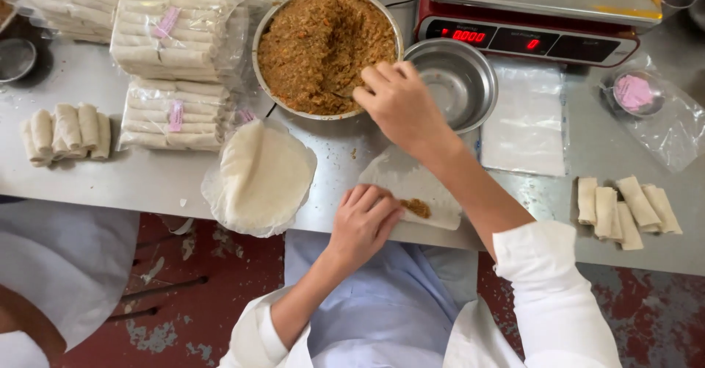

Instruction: Manually assembling food rolls by placing filling on wrappers and rolling them tightly.

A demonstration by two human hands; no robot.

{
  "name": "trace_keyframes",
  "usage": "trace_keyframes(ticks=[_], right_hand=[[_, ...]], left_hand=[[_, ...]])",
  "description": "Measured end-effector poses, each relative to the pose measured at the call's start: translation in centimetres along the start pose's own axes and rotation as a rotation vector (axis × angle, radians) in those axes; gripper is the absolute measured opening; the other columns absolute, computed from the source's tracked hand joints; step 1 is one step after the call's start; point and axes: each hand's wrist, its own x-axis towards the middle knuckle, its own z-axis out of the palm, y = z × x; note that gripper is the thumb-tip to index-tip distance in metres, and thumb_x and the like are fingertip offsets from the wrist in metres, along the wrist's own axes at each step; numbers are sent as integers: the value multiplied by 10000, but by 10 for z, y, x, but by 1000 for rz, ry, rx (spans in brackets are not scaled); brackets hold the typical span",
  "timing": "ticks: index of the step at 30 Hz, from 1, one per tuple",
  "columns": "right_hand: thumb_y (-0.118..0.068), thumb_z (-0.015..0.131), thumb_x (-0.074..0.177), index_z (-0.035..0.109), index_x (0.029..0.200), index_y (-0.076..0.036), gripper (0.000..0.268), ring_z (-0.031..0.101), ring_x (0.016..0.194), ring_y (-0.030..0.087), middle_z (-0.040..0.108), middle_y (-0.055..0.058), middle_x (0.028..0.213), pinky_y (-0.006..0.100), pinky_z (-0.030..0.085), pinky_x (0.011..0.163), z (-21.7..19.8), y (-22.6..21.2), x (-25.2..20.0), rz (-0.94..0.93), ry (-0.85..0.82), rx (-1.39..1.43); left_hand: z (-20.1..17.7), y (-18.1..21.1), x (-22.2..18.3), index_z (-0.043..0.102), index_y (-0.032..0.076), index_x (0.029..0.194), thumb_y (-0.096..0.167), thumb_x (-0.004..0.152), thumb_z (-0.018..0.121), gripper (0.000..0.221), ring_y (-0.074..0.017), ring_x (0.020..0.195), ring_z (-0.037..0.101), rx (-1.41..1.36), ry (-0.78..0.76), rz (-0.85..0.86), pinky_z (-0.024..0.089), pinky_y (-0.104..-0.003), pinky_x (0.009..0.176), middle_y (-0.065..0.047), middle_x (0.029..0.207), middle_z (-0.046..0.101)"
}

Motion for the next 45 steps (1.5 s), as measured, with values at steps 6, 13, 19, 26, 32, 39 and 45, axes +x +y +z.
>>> trace_keyframes(ticks=[6,13,19,26,32,39,45], right_hand=[[-158,643,1036,725,1245,-132,226,628,1056,283,630,106,1148,489,463,1067,-80,-24,-12,187,-34,212],[-133,694,949,725,1126,-27,209,677,1020,307,668,110,1043,432,561,895,-134,-62,-101,512,-444,514],[-208,681,972,719,1202,-104,255,636,994,205,641,10,1032,360,538,874,-134,-68,-126,428,-404,426],[-200,689,969,712,1085,-97,157,606,858,188,592,-11,897,326,551,795,-146,-67,-112,423,-456,532],[-147,715,913,667,1002,-72,126,630,844,247,564,28,823,354,561,769,-152,-63,-105,471,-577,669],[-281,772,893,712,1046,-184,191,601,963,185,633,-45,1010,369,500,883,-138,-70,-121,550,-480,532],[-410,699,942,704,1309,-181,432,556,1134,273,619,46,1303,436,446,1033,-144,-93,-159,577,-248,273]], left_hand=[[25,-23,30,642,129,899,221,911,672,97,-261,969,593,215,-60,-42,467,-395,828,-41,947,583],[24,-20,27,671,166,1077,156,925,703,155,-238,965,604,291,-12,37,479,-377,826,-27,1045,578],[18,-17,2,669,112,1017,278,993,642,170,-219,948,619,272,-123,247,484,-379,914,-38,966,615],[9,-13,-2,620,104,1000,329,957,651,232,-223,874,562,260,-299,237,454,-350,848,-38,902,533],[4,-11,7,632,98,986,287,893,723,229,-224,868,566,169,-505,58,446,-347,773,-18,897,524],[1,-10,11,693,147,1052,313,985,645,185,-215,912,594,16,-395,-89,442,-370,869,-8,894,599],[-12,7,-21,622,145,1335,329,1056,547,343,-231,1238,566,207,-173,-39,415,-410,1041,-41,1271,624]])
